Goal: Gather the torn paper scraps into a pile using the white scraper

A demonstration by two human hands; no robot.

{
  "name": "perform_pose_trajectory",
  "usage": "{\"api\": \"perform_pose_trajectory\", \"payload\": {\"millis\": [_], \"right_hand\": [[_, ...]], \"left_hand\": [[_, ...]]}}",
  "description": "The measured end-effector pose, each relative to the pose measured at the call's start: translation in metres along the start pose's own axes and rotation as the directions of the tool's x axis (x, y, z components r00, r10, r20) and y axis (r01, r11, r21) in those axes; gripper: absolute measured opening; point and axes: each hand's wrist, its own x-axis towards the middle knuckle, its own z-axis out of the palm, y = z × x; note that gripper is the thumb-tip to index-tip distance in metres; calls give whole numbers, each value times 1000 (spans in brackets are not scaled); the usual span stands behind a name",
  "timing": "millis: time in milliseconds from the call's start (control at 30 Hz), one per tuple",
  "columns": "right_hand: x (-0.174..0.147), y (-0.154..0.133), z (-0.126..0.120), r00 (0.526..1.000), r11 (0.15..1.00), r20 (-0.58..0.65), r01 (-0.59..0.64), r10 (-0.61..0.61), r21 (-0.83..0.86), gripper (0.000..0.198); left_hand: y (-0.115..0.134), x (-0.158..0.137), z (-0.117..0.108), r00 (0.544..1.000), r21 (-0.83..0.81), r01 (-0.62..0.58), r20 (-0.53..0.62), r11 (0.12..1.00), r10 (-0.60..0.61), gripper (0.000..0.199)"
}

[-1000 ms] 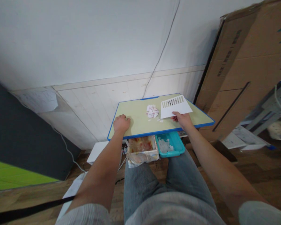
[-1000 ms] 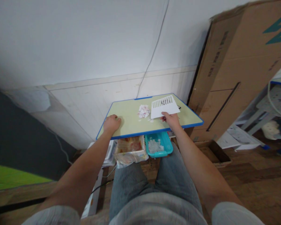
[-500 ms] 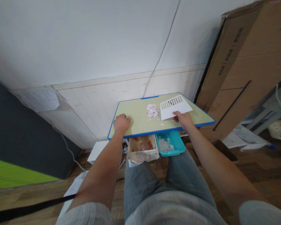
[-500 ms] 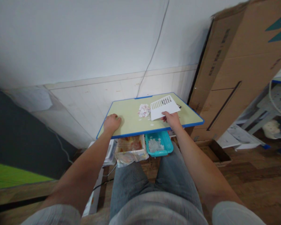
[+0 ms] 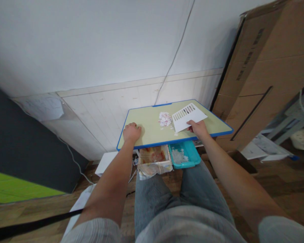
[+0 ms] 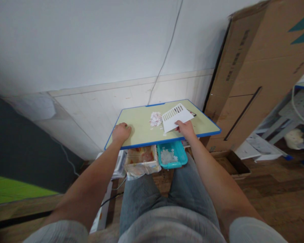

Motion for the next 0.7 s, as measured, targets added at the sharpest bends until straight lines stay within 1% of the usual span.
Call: {"api": "perform_pose_trajectory", "payload": {"millis": [200,367,533,600,700], "right_hand": [[-1,-1,1,1000,1000,-2,-6,6,16,50],[-4,-2,0,999,1000,29,-17,16,11,49],[-7,-3,-1,999,1000,44,-20,20,4,46],[-7,-3,-1,999,1000,45,-12,12,7,39],[-8,-4,-1,999,1000,42,14,-15,27,20]], "left_hand": [[0,0,-1,1000,-9,1,2,1000,-1,52],[0,1,1,1000,-11,5,-7,1000,-5,49],[0,0,1,1000,-15,5,-7,1000,-5,50],[0,0,1,1000,-11,4,-3,1000,-4,50],[0,0,1,1000,1,1,-6,1000,-1,52]]}}
